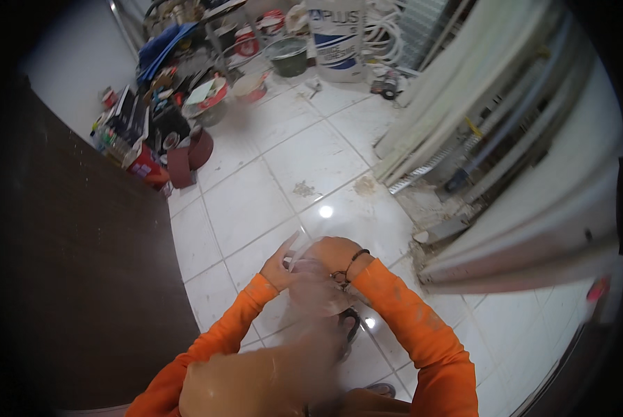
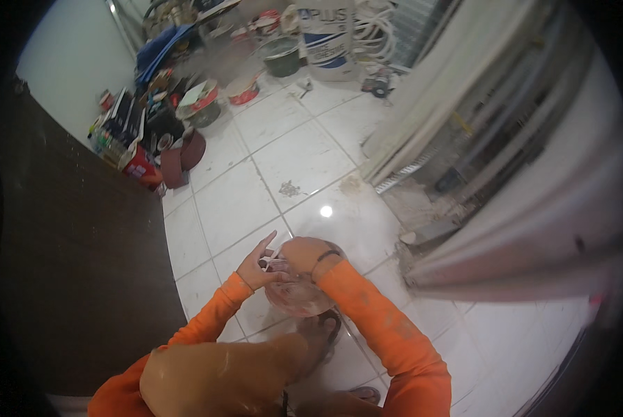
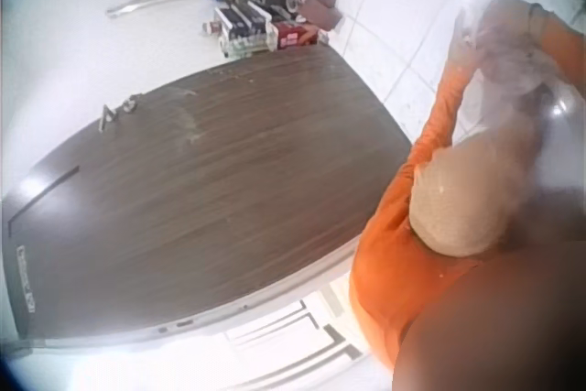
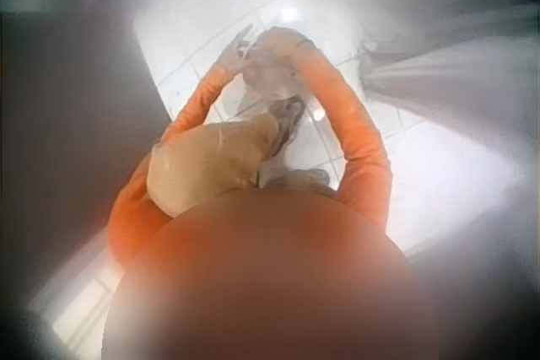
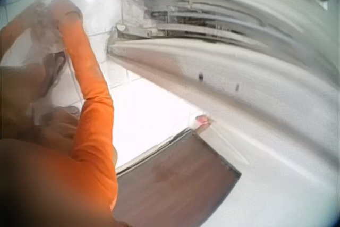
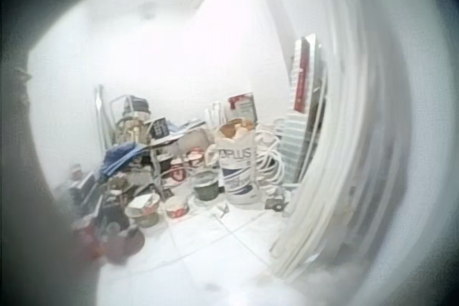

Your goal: The person squats on a tiled floor and uses a rubber float to press white grout into the tile joints. They then mix additional grout in a bucket with a trowel and continue applying it to the joints.

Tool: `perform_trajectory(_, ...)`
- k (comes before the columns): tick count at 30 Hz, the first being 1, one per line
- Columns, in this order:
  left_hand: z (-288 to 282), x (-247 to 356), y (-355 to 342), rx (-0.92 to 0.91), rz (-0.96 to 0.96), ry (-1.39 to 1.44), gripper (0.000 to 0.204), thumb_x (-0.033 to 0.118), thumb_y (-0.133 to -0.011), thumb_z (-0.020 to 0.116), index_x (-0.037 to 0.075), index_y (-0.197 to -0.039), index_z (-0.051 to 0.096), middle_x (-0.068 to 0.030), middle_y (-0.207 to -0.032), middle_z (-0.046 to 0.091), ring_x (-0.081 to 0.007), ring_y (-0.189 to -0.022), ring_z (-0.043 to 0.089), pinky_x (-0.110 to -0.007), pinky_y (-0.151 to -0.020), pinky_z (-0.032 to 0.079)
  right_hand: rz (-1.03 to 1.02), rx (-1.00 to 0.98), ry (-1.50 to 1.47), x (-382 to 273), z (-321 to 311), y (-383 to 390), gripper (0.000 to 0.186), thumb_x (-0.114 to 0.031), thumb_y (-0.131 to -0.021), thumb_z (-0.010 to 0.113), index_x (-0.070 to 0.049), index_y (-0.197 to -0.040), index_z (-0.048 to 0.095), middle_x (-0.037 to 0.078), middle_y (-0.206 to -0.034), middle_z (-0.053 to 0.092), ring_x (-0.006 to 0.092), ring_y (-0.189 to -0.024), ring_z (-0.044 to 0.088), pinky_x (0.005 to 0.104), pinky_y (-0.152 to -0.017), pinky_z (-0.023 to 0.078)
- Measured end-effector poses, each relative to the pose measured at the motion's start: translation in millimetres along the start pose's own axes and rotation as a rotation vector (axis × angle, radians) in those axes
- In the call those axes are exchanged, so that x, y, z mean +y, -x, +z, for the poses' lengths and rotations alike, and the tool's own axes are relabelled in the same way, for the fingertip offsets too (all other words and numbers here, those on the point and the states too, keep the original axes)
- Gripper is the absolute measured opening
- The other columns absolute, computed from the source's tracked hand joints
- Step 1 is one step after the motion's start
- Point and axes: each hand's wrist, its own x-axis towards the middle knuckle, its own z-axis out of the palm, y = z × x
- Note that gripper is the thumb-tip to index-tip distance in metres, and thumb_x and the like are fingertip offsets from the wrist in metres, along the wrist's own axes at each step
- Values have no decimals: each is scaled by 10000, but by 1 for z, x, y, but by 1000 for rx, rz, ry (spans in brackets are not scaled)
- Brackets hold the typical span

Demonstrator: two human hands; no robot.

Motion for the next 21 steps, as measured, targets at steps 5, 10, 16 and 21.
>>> perform_trajectory(5,-21,-5,-5,68,108,119,820,100,-813,848,46,-1509,418,-101,-1329,610,-170,-1200,595,-317,-1031,492,-62,-163,129,-30,-61,-61,225,-202,-767,787,-84,-959,775,184,-980,746,367,-969,720,437,-830,590)
perform_trajectory(10,-39,61,26,27,-87,419,671,106,-883,785,26,-1466,463,-74,-1334,610,-154,-1212,580,-316,-1051,474,-14,-218,-134,-61,-100,-85,233,-191,-786,779,-52,-970,750,185,-962,745,354,-935,723,407,-818,580)
perform_trajectory(16,-113,219,59,-90,130,4,639,255,-916,726,31,-1464,484,-138,-1467,470,-244,-1393,411,-370,-1136,378,326,264,-1003,-117,-191,-49,223,-170,-920,689,4,-1059,692,131,-942,733,210,-881,711,334,-808,559)
perform_trajectory(21,-165,310,70,-83,-203,272,714,273,-897,733,26,-1502,446,-167,-1518,372,-286,-1409,375,-366,-1141,372,605,239,-1303,-164,-283,-55,236,-178,-974,647,32,-1076,680,96,-900,726,156,-855,690,310,-814,545)
